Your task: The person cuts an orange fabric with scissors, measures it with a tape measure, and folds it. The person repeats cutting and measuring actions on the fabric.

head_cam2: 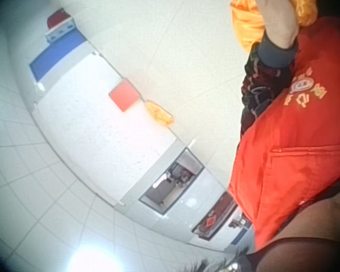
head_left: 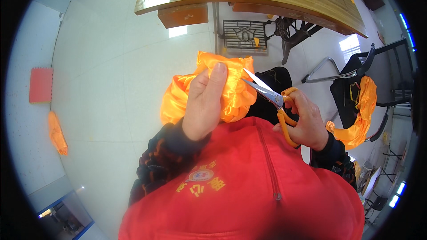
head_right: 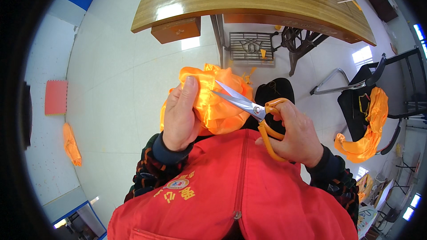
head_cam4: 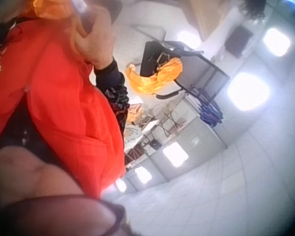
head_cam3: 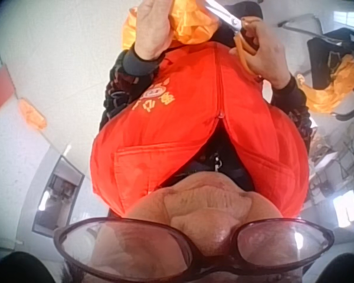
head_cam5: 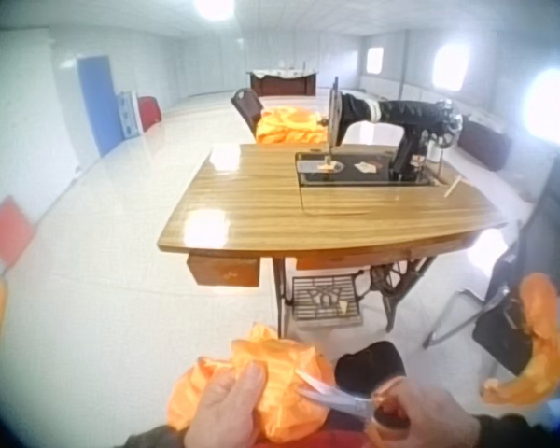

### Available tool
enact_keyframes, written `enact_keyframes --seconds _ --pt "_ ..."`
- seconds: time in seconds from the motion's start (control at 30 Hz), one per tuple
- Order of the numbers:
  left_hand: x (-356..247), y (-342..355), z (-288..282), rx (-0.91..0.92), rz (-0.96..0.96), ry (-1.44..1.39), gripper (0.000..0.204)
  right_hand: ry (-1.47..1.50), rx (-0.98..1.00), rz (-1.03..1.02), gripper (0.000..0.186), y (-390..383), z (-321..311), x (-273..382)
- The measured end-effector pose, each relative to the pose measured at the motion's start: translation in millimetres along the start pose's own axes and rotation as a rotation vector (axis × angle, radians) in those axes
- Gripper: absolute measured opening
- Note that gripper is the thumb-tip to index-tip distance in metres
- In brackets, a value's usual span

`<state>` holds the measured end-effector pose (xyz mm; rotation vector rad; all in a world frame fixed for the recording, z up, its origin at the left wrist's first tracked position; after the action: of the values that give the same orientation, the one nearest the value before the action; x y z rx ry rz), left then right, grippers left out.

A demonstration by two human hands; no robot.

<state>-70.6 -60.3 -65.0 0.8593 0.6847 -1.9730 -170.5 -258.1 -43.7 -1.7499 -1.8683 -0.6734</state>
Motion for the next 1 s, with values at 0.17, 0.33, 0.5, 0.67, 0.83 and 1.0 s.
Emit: enact_keyframes --seconds 0.17,0.33,0.5,0.67,0.83,1.0 --pt "1.1 -0.2 0.6 -0.001 -0.006 -0.020 0.035 -0.003 -0.009 0.001 0.064 2.8 1.1 2.7" --pt "1.9 -0.1 1.1 -0.034 0.014 -0.008 0.034 0.000 -0.021 -0.002 0.064 4.4 1.4 3.1" --pt "-0.7 1.0 -2.7 0.012 0.007 0.004 0.038 -0.023 -0.012 -0.004 0.064 3.5 -0.2 2.7" --pt "0.4 0.0 -0.4 -0.023 0.010 0.002 0.035 -0.008 -0.018 0.007 0.064 3.3 -0.3 3.1" --pt "-0.8 -1.2 1.5 -0.030 0.051 0.066 0.032 -0.033 -0.025 -0.001 0.066 3.5 -1.7 4.7" --pt "-1.1 -1.6 1.2 -0.016 0.060 0.086 0.031 -0.042 -0.025 -0.002 0.066 3.2 -2.8 5.2"
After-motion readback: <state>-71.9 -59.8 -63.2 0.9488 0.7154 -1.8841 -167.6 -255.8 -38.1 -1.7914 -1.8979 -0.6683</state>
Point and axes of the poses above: each hand's wrist, its own y-axis towards the middle knuckle, its own z-axis out of the palm, x = y × z, the point moved 3 cm from there along y, towards the middle knuckle
